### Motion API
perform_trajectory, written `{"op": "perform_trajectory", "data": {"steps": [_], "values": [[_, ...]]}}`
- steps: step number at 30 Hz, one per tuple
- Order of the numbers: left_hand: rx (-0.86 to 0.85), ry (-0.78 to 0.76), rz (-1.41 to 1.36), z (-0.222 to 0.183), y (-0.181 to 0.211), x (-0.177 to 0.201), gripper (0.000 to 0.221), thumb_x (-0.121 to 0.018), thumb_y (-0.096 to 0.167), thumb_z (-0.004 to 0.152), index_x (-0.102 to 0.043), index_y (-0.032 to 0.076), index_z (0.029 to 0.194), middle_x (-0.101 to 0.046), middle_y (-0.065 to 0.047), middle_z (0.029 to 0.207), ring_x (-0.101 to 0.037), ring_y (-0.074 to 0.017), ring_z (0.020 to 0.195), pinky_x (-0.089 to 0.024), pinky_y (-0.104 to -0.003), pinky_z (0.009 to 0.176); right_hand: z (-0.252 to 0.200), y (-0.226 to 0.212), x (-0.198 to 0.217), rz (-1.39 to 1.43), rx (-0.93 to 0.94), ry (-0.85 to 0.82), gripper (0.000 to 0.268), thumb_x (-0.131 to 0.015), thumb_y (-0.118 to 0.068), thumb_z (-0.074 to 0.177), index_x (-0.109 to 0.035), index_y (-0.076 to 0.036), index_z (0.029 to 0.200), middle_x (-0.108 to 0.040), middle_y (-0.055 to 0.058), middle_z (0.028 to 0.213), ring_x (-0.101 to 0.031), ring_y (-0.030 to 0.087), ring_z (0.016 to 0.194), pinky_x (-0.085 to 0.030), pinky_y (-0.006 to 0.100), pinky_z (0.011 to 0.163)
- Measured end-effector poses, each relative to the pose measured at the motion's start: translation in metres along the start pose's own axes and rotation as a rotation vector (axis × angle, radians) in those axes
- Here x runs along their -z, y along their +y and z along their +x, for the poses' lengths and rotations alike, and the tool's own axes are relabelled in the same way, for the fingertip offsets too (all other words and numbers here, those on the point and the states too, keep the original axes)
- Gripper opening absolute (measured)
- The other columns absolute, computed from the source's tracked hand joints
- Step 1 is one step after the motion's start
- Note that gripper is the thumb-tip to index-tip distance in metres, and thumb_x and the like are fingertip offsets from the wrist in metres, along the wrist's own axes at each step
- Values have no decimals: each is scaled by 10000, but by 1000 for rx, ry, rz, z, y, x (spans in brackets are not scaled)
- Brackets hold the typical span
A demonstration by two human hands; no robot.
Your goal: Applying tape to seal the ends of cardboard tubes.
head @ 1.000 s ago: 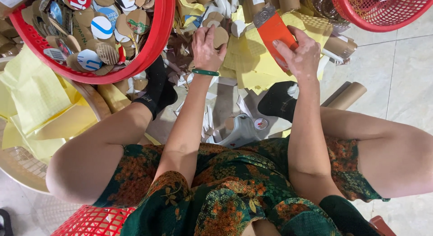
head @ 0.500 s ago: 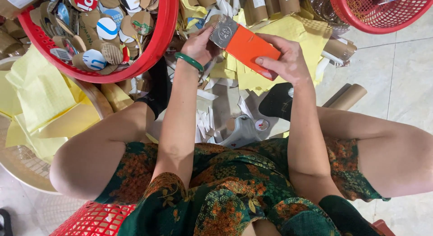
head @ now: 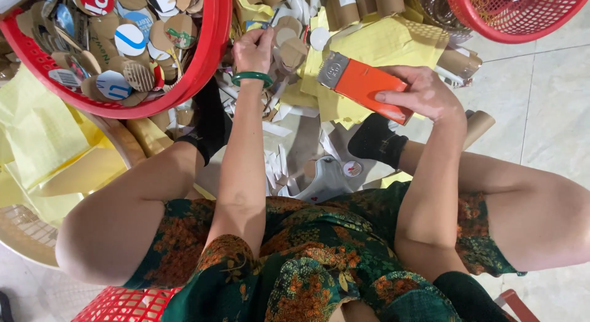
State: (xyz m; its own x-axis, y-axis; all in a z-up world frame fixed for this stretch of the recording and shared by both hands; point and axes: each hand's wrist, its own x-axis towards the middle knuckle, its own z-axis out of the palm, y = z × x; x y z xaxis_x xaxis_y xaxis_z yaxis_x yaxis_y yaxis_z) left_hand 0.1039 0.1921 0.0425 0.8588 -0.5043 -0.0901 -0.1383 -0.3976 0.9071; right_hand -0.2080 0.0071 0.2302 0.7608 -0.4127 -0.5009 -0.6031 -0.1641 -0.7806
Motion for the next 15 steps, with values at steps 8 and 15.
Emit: {"op": "perform_trajectory", "data": {"steps": [8, 15], "values": [[-132, 31, 102, -10, 21, 13, 234, -757, 243, 907, -777, 10, 913, -754, -147, 773, -703, -230, 654, -563, -348, 682, 10, -20, -5, -24, -241, -35, 659, -834, -327, 747, -682, -145, 1362, -775, 98, 945, -705, 139, 722, -572, 307, 636], [74, -120, 183, -11, -44, -18, 257, -744, 319, 854, -805, 70, 865, -762, -104, 741, -750, -284, 693, -565, -377, 713, 50, 11, -56, -228, -192, -2, 659, -843, -482, 746, -715, -111, 1276, -771, 166, 937, -737, 257, 781, -567, 359, 789]]}}
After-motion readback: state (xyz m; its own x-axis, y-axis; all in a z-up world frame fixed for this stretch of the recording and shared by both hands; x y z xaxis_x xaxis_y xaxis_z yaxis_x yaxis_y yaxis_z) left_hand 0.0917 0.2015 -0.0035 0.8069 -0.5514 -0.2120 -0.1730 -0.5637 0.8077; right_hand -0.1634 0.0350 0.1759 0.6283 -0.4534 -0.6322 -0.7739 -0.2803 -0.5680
